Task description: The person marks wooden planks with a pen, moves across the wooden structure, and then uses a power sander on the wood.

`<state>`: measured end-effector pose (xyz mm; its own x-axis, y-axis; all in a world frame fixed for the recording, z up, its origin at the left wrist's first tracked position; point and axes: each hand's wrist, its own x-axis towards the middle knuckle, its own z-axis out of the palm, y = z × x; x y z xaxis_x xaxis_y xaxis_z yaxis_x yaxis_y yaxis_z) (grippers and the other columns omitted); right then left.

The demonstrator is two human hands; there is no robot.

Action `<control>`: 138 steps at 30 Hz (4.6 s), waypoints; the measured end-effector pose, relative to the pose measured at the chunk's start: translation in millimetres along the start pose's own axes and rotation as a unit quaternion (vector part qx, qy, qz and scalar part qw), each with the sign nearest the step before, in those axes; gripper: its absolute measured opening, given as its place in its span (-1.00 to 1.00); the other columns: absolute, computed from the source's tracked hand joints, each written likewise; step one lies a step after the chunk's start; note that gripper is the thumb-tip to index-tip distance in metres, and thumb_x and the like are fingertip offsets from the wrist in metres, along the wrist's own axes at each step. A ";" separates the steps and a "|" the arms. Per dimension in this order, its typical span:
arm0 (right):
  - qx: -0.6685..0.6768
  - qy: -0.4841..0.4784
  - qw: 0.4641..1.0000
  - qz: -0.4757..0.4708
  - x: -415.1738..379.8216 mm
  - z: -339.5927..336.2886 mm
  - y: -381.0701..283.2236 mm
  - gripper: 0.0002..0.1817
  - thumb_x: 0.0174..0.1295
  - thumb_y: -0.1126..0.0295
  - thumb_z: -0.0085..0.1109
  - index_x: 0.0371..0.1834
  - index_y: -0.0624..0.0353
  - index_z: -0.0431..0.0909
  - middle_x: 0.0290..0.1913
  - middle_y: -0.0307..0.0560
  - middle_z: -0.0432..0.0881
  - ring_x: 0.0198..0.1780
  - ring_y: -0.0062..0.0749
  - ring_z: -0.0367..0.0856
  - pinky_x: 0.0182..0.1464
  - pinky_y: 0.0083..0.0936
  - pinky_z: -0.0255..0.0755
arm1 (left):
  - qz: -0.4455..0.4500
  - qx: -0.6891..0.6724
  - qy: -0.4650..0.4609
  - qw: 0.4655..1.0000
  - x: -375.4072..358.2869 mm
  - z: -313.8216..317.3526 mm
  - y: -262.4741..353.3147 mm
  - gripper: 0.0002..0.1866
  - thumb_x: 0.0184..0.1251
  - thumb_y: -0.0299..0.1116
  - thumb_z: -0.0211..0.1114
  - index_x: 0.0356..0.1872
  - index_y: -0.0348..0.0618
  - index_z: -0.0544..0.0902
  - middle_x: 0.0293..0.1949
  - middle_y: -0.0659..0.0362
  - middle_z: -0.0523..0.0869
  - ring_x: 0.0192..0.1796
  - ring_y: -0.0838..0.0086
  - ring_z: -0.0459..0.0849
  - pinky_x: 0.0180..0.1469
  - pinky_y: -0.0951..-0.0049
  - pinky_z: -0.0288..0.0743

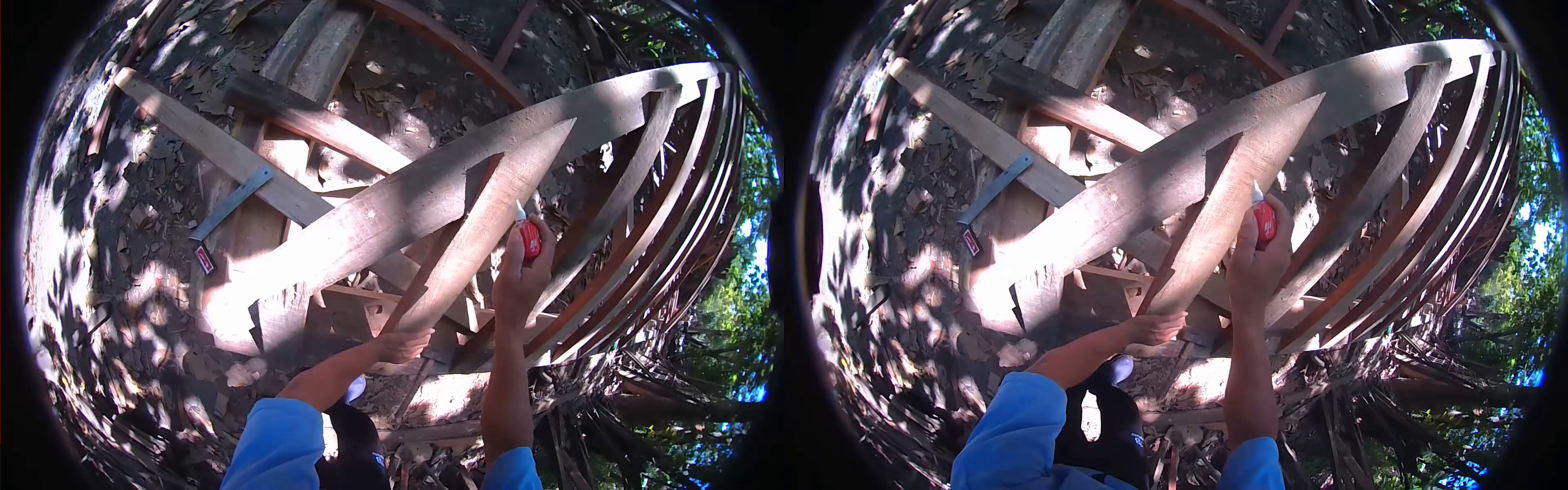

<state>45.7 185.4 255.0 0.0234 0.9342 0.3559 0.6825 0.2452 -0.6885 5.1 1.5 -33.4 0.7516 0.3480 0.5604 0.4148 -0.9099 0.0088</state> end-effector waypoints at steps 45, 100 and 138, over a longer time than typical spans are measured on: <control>-0.362 -0.144 0.914 -0.114 2.6 45.8 -21.8 -0.66 0.34 0.19 0.10 0.04 0.18 0.51 -0.53 0.11 0.69 -0.46 0.02 0.74 -0.33 -0.13 0.60 | 0.012 0.107 0.001 0.994 -6.4 15.1 6.5 -0.74 0.09 -0.33 0.12 -0.40 -0.21 0.76 -0.27 0.24 0.65 0.19 0.28 0.57 0.70 0.07 -0.03; -0.049 -0.165 0.982 -0.085 165.1 -44.7 59.1 -0.69 0.11 0.24 0.18 -0.41 0.35 0.61 -0.45 0.32 0.65 -0.30 0.21 0.71 -0.16 -0.09 0.58 | 0.031 0.028 -0.153 0.987 -3.5 -17.5 3.3 -0.75 0.30 -0.23 0.16 -0.05 0.00 0.60 -0.03 0.21 0.66 0.17 0.36 0.61 0.59 0.10 0.15; -0.038 -0.108 0.990 -0.085 164.3 -35.3 72.6 -0.67 0.23 0.17 0.27 -0.31 0.29 0.64 -0.37 0.30 0.69 -0.23 0.23 0.70 -0.13 -0.01 0.57 | -0.007 0.002 -0.161 0.987 8.7 -23.3 -2.2 -0.79 0.28 -0.24 0.21 -0.12 -0.01 0.66 -0.13 0.21 0.67 0.22 0.35 0.59 0.56 0.15 0.19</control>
<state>124.9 347.5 285.8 -0.2473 0.9169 0.3134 0.7164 0.3908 -0.5780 -1.2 1.3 -9.3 0.8697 0.4149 0.2673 0.4278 -0.9038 0.0109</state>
